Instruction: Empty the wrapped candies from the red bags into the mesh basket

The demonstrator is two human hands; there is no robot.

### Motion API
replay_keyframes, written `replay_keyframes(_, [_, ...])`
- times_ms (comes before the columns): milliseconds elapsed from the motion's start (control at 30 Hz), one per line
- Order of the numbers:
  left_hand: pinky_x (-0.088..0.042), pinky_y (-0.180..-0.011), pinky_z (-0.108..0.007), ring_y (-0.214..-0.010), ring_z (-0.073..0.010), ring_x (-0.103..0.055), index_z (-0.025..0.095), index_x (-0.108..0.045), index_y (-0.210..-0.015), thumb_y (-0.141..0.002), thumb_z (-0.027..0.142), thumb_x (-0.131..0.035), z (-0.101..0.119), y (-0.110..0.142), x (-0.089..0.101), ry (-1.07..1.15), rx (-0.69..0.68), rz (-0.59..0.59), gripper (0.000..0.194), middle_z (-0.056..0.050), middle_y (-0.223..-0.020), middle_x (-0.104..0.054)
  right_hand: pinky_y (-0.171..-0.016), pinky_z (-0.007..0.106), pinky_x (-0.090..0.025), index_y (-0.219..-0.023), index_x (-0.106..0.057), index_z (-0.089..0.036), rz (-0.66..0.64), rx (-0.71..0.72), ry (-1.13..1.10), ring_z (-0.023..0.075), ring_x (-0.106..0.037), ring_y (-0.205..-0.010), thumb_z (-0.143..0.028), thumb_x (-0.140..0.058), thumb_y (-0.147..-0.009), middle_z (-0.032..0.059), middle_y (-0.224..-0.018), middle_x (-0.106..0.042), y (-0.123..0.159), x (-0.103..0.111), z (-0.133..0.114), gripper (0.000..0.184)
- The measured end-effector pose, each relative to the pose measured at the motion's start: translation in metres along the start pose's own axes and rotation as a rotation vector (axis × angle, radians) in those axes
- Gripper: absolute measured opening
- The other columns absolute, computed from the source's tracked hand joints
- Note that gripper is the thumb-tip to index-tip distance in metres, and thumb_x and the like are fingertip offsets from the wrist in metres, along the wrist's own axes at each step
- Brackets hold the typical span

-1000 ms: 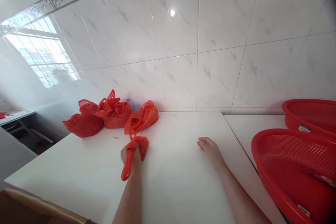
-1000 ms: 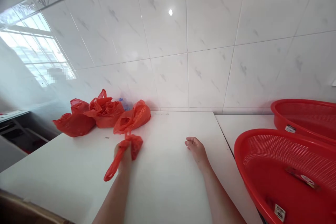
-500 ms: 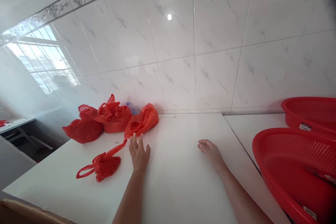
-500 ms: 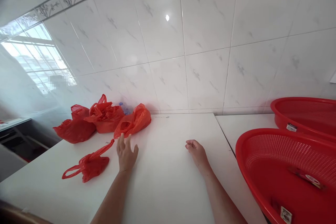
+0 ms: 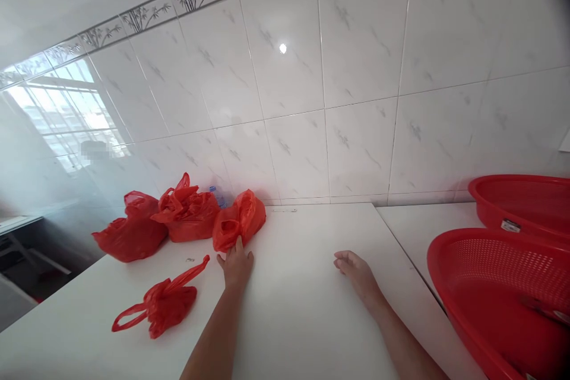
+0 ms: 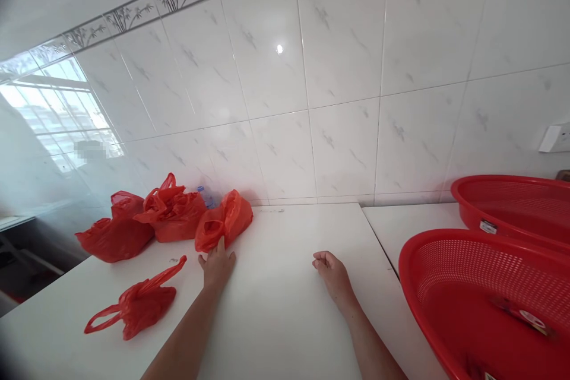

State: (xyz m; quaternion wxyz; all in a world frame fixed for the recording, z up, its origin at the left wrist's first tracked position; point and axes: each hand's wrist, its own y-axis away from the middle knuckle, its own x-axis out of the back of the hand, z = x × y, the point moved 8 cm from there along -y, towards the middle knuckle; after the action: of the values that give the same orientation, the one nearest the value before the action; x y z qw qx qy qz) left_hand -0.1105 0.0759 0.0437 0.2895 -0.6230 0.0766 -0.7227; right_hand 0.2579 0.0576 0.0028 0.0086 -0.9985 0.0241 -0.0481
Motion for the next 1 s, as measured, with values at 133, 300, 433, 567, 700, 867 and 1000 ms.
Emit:
replay_keyframes(133, [-0.027, -0.101, -0.05, -0.088, -0.0258, -0.062, 0.012, -0.057, -0.121, -0.086, 0.021, -0.037, 0.022, 0.006, 0.002, 0.044, -0.193, -0.056, 0.041, -0.013, -0.087, -0.069, -0.082, 0.034, -0.046, -0.094, -0.063, -0.02, -0.012, 0.016, -0.004, 0.0209, -0.062, -0.09, -0.04, -0.052, -0.074, 0.004, -0.091, -0.067, 0.004, 0.0, -0.009, 0.03])
replay_keyframes(300, [-0.043, -0.084, -0.036, -0.083, -0.0212, -0.063, 0.02, -0.066, -0.103, -0.085, 0.014, -0.038, 0.06, 0.031, 0.005, 0.146, -0.402, -0.097, 0.035, -0.007, -0.087, -0.07, -0.081, 0.033, -0.046, -0.093, -0.063, -0.021, -0.022, 0.008, 0.003, 0.0209, -0.061, -0.09, -0.04, -0.052, -0.075, 0.0037, -0.092, -0.067, 0.008, 0.001, -0.014, 0.029])
replay_keyframes(433, [-0.046, -0.08, -0.033, -0.082, -0.0196, -0.064, 0.022, -0.066, -0.102, -0.086, 0.014, -0.039, 0.095, 0.065, 0.007, 0.218, -0.516, -0.131, 0.033, -0.006, -0.087, -0.07, -0.069, 0.031, -0.045, -0.091, -0.063, -0.023, 0.011, 0.063, 0.123, 0.0198, -0.06, -0.077, -0.04, -0.051, -0.076, 0.0013, -0.083, -0.065, 0.011, -0.004, -0.016, 0.026])
replay_keyframes(567, [-0.049, -0.075, -0.031, -0.08, -0.0182, -0.064, 0.023, -0.063, -0.107, -0.089, 0.016, -0.036, 0.131, 0.105, 0.02, 0.369, -0.656, -0.145, 0.034, -0.007, -0.089, -0.069, -0.057, 0.029, -0.04, -0.088, -0.063, -0.026, 0.016, 0.228, 0.312, 0.0178, -0.053, -0.057, -0.038, -0.049, -0.079, -0.002, -0.062, -0.058, 0.023, -0.024, -0.028, 0.021])
replay_keyframes(700, [-0.047, -0.088, -0.038, -0.102, -0.0225, -0.059, 0.023, -0.059, -0.114, -0.088, 0.022, -0.045, 0.134, 0.123, 0.057, 0.445, -0.6, 0.174, 0.029, -0.012, -0.109, -0.062, -0.066, 0.031, -0.043, -0.1, -0.063, -0.026, 0.054, 0.444, 0.41, 0.02, -0.059, -0.068, -0.03, -0.045, -0.084, 0.0021, -0.075, -0.064, 0.045, -0.045, -0.051, 0.025])
replay_keyframes(867, [-0.029, -0.106, -0.051, -0.134, -0.0318, -0.027, 0.019, -0.033, -0.135, -0.078, 0.045, -0.06, 0.089, 0.114, 0.084, 0.469, -0.182, 0.49, 0.068, -0.018, -0.144, -0.028, -0.071, 0.032, -0.047, -0.108, -0.057, -0.023, 0.058, 0.696, 0.5, 0.0191, -0.058, -0.077, -0.02, -0.037, -0.088, 0.0064, -0.086, -0.061, 0.077, -0.071, -0.079, 0.029])
replay_keyframes(1000, [-0.023, -0.109, -0.051, -0.137, -0.0314, -0.019, 0.02, -0.021, -0.141, -0.084, 0.048, -0.049, 0.063, 0.098, 0.075, 0.505, 0.01, 0.418, 0.07, -0.016, -0.148, -0.02, -0.072, 0.033, -0.05, -0.113, -0.053, -0.023, 0.03, 0.853, 0.49, 0.0192, -0.057, -0.083, -0.011, -0.037, -0.086, 0.0079, -0.093, -0.058, 0.1, -0.091, -0.094, 0.034])
